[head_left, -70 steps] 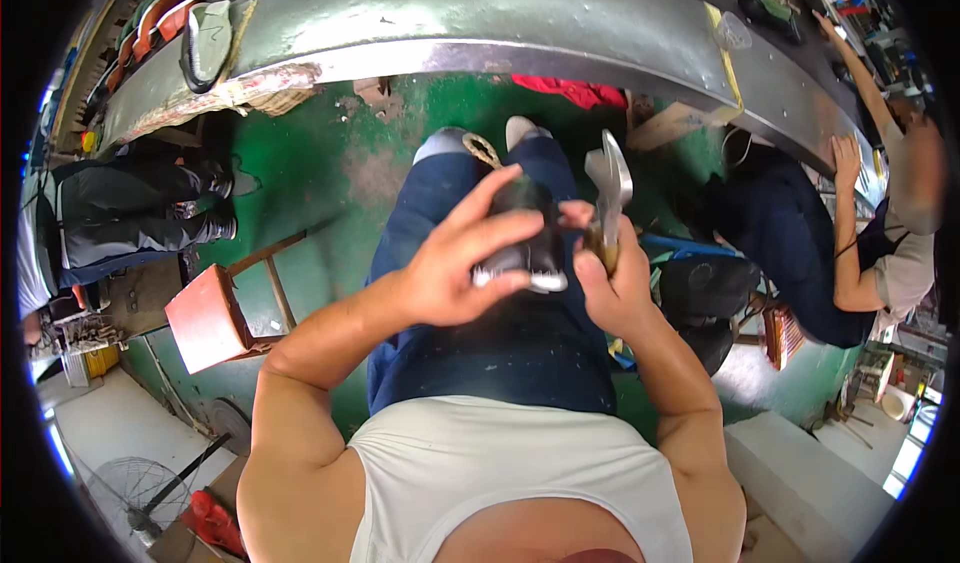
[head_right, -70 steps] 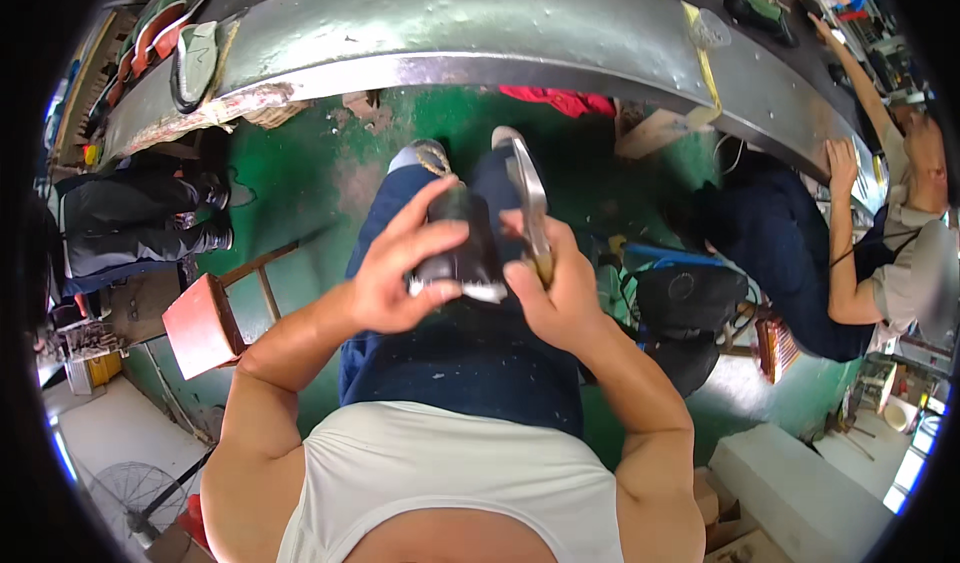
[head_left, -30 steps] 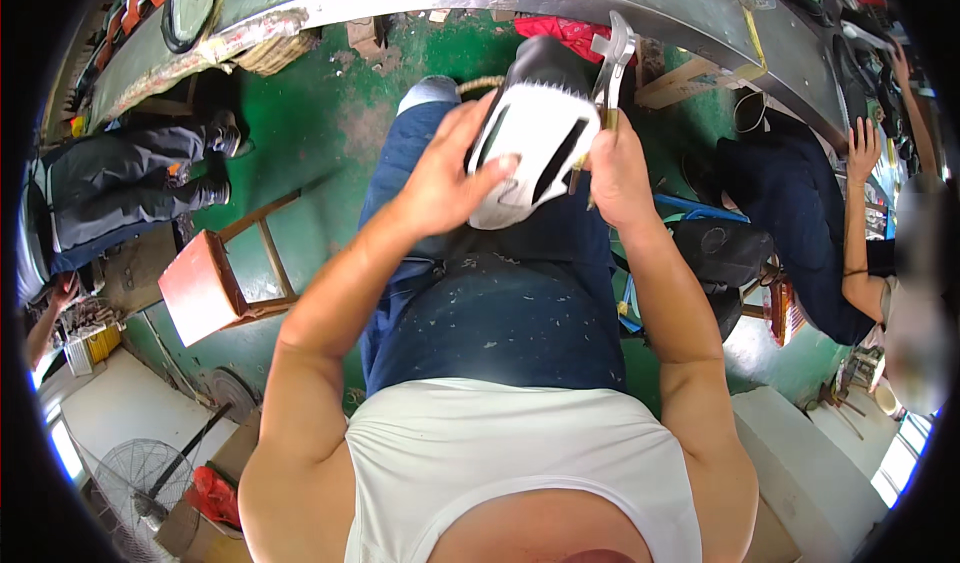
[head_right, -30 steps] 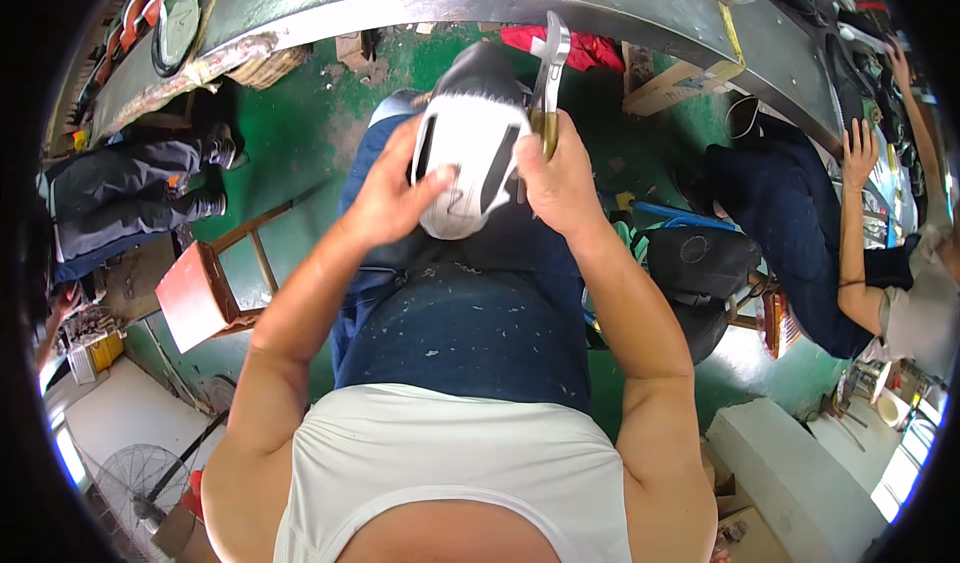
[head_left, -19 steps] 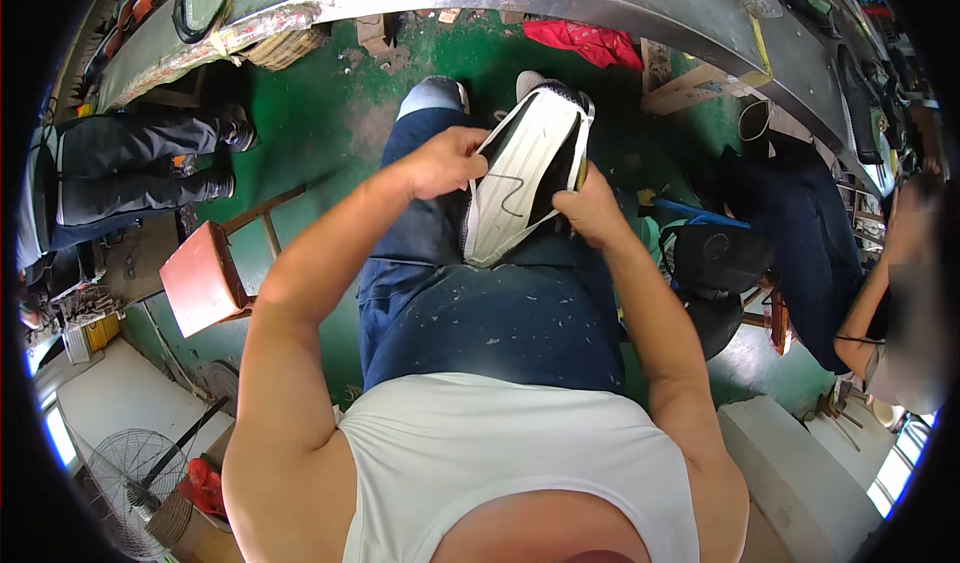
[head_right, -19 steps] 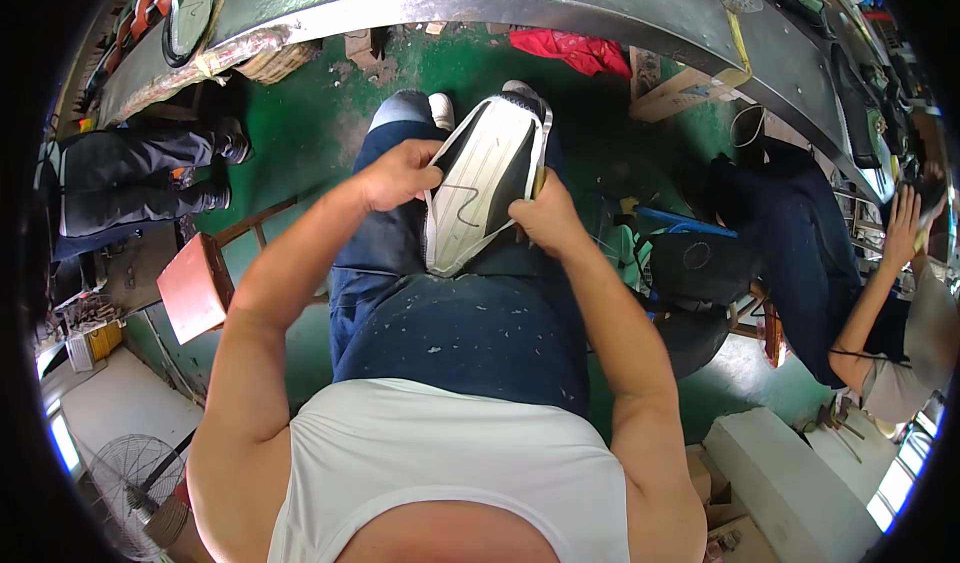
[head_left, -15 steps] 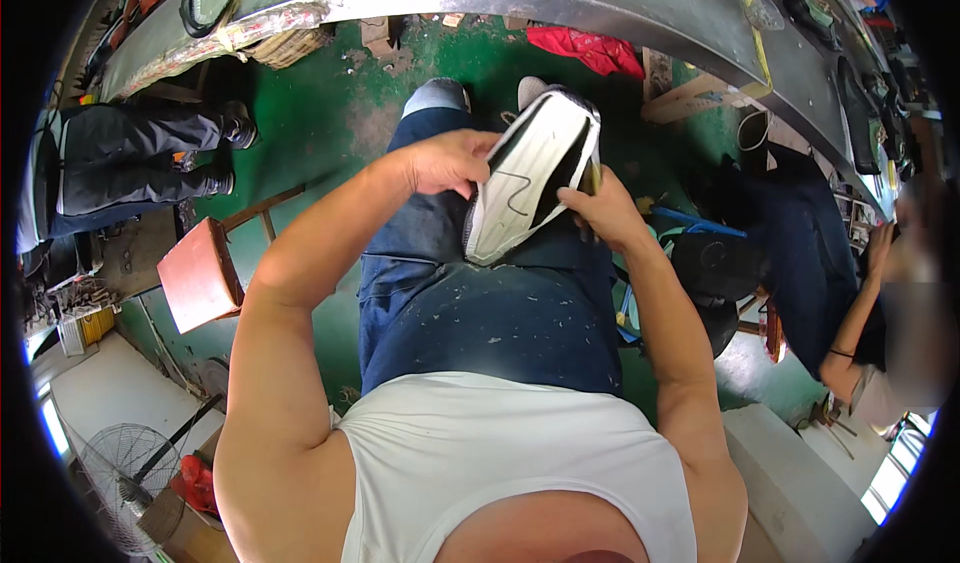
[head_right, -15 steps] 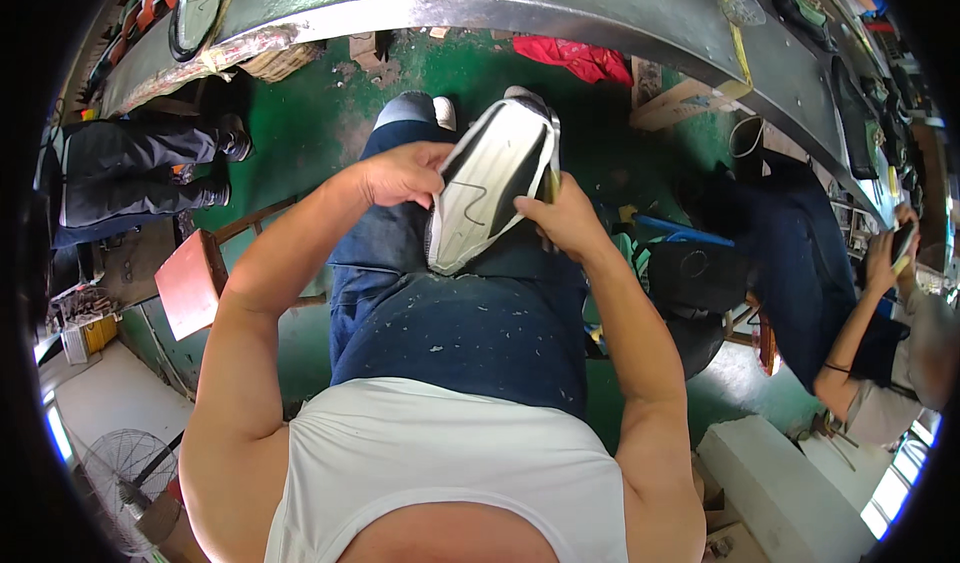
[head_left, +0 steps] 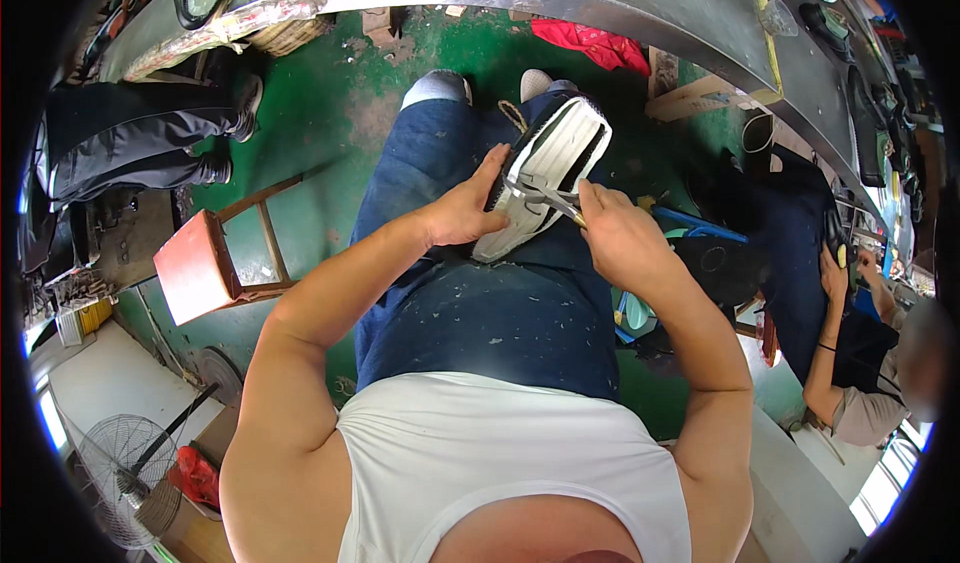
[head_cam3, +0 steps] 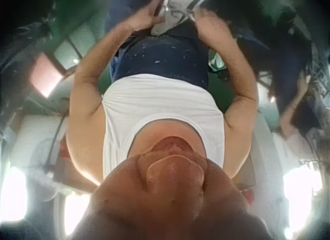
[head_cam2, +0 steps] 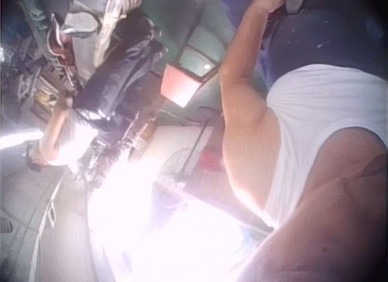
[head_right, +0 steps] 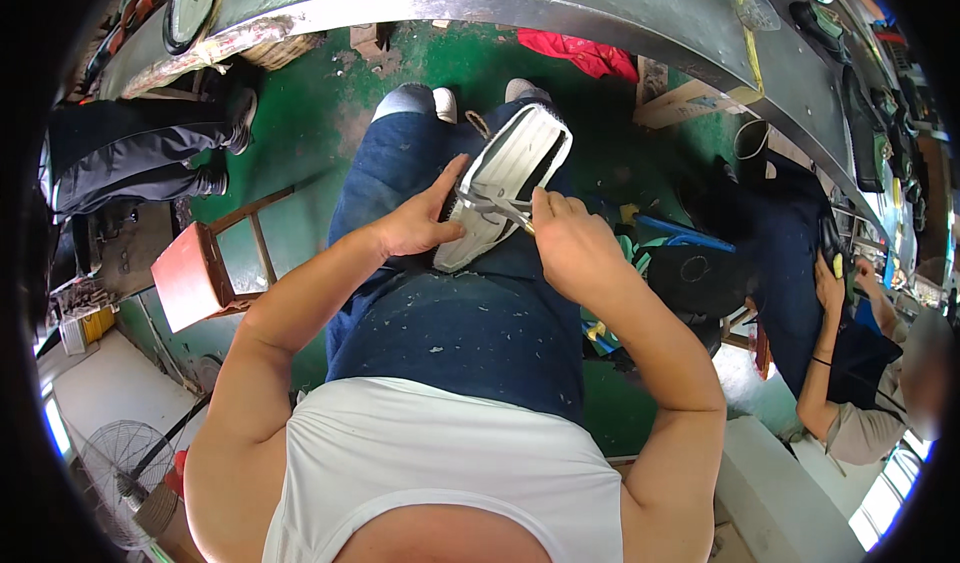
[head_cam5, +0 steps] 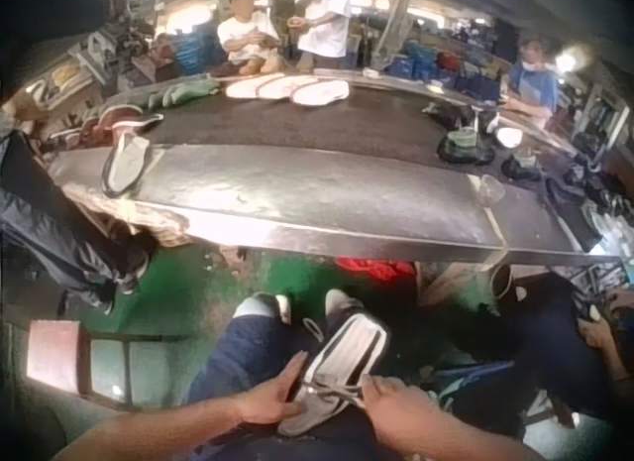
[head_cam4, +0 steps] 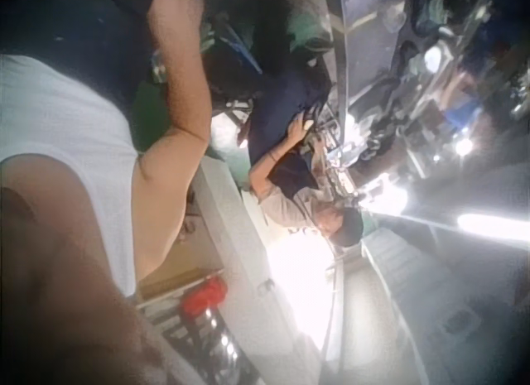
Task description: Manually assembling and hammering shoe uppers onto lasts at a production line.
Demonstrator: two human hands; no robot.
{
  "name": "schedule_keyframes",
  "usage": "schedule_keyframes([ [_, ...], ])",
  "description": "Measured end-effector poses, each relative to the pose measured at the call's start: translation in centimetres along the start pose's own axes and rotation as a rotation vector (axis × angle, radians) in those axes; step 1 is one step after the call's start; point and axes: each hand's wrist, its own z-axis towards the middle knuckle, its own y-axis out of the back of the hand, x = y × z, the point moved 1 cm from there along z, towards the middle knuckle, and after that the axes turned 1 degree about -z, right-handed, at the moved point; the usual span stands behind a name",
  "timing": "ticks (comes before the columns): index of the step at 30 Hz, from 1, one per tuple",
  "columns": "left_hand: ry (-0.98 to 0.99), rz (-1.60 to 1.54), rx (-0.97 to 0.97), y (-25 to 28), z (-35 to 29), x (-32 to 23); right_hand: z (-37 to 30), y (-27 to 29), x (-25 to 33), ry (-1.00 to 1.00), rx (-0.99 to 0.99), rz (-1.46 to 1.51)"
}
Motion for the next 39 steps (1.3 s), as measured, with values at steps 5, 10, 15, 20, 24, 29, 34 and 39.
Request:
schedule_keyframes([
  [5, 0.180, -0.717, 0.017, -0.2, 0.2, -0.4, 2.0, 2.0, 0.7, -0.041, 0.414, -0.060],
  [10, 0.307, -0.509, -0.370, -1.3, 2.1, 1.0, 0.7, -4.7, 0.7, -0.052, 0.053, 0.272],
  [15, 0.167, -0.017, -0.498, -0.5, 2.5, 2.3, 0.7, -3.0, 1.2, -0.120, 0.152, 0.362],
  [20, 0.006, 0.235, -0.518, -0.8, 2.1, 0.8, 0.6, -1.8, -0.9, 0.003, -0.081, 0.114],
  [24, -0.079, 0.235, -0.508, -1.1, 1.8, 0.7, 1.7, -1.9, -1.6, -0.107, -0.009, 0.065],
  [29, -0.406, 0.503, -0.450, -0.7, 2.0, 0.8, 0.9, -6.9, -3.6, -0.105, -0.206, 0.174],
  [34, -0.266, 0.650, -0.227, -0.6, 2.0, -0.1, -1.4, -6.4, -3.7, -0.199, -0.078, 0.186],
  [39, -0.130, 0.794, -0.160, 0.1, 2.6, -0.6, -0.3, -1.4, -5.8, -0.309, 0.191, 0.652],
])
